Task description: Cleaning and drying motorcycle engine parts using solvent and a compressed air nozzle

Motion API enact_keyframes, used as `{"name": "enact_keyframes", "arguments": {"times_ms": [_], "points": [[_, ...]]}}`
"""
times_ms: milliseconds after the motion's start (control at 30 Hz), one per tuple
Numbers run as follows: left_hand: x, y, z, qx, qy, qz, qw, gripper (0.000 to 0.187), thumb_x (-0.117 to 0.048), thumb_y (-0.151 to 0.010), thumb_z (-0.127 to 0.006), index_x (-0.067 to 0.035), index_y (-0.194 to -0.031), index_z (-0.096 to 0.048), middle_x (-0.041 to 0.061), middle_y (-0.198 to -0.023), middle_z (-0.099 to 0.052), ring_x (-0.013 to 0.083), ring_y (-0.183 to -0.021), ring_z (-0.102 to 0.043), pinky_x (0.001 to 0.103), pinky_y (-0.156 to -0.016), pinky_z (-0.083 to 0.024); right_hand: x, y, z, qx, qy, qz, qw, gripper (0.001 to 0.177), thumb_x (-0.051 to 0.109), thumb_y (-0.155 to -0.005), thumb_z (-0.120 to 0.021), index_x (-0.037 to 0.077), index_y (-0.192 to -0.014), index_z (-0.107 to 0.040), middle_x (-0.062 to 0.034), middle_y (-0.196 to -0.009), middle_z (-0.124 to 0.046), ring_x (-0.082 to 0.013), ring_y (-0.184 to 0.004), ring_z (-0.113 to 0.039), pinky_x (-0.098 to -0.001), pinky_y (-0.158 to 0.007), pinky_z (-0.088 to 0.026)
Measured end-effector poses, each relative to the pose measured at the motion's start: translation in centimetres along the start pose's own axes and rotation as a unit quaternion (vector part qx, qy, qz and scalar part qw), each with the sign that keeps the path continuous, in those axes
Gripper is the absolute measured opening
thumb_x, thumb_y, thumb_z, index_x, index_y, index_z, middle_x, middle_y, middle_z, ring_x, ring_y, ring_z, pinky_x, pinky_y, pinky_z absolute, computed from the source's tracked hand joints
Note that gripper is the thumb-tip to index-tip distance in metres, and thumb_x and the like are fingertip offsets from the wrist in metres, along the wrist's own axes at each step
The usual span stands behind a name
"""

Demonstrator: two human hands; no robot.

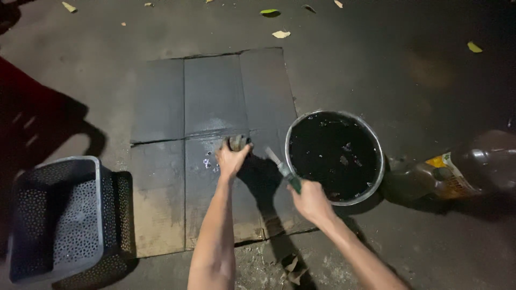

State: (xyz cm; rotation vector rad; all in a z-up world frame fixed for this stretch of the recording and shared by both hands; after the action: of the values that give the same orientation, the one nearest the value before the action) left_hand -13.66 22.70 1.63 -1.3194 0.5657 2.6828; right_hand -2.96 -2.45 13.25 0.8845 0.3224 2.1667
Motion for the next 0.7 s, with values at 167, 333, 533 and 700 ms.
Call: {"name": "enact_keyframes", "arguments": {"times_ms": [167,333,533,700], "points": [[4.4,-3.4,-1.2,0.002,0.079,0.085,0.993,0.094,-0.071,-0.065,-0.083,-0.02,-0.14,-0.059,0.016,-0.137,-0.065,0.0329,-0.135,-0.056,0.049,-0.116,-0.041,0.3,0.7,-1.7,-0.02,0.002,0.015,1.0,0.03,0.026,-0.089,-0.066,0.0,-0.093,-0.08,-0.0211,-0.083,-0.078,-0.0379,-0.088,-0.077,-0.0499,-0.066,-0.056],[4.9,-4.3,-1.0,0.061,0.236,0.208,0.947,0.116,-0.064,-0.064,-0.085,-0.001,-0.153,-0.045,0.022,-0.156,-0.046,0.0359,-0.145,-0.044,0.051,-0.118,-0.038,0.2,0.5,-1.4,-0.02,-0.01,0.027,0.999,0.033,0.029,-0.09,-0.065,0.0,-0.094,-0.08,-0.0235,-0.087,-0.077,-0.0411,-0.091,-0.076,-0.0515,-0.067,-0.053],[-2.6,0.3,2.2,0.061,0.37,0.266,0.888,0.105,-0.048,-0.061,-0.087,-0.002,-0.148,-0.049,0.025,-0.146,-0.052,0.0373,-0.127,-0.061,0.055,-0.099,-0.053,1.0,1.1,-1.1,-0.034,0.002,0.065,0.997,0.03,0.016,-0.094,-0.061,-0.007,-0.107,-0.076,-0.0283,-0.091,-0.076,-0.0478,-0.09,-0.073,-0.0531,-0.072,-0.059],[0.0,-2.0,0.8,0.085,0.417,0.267,0.865,0.096,-0.052,-0.069,-0.082,-0.003,-0.145,-0.049,0.024,-0.136,-0.057,0.0396,-0.121,-0.061,0.059,-0.097,-0.051,-1.5,-1.3,-4.1,-0.017,0.072,0.09,0.993,0.029,0.028,-0.088,-0.066,0.002,-0.095,-0.077,-0.0202,-0.09,-0.077,-0.0387,-0.094,-0.075,-0.0498,-0.072,-0.06]]}}
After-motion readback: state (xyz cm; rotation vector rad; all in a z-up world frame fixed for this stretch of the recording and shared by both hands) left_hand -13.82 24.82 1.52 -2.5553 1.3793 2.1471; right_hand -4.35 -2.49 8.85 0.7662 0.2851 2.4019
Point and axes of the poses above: each hand's wrist, its own y-axis away from the middle knuckle, its own z-axis out of the back of the hand, x = y × z, the point moved 2 cm from there along -y, towards the middle knuckle
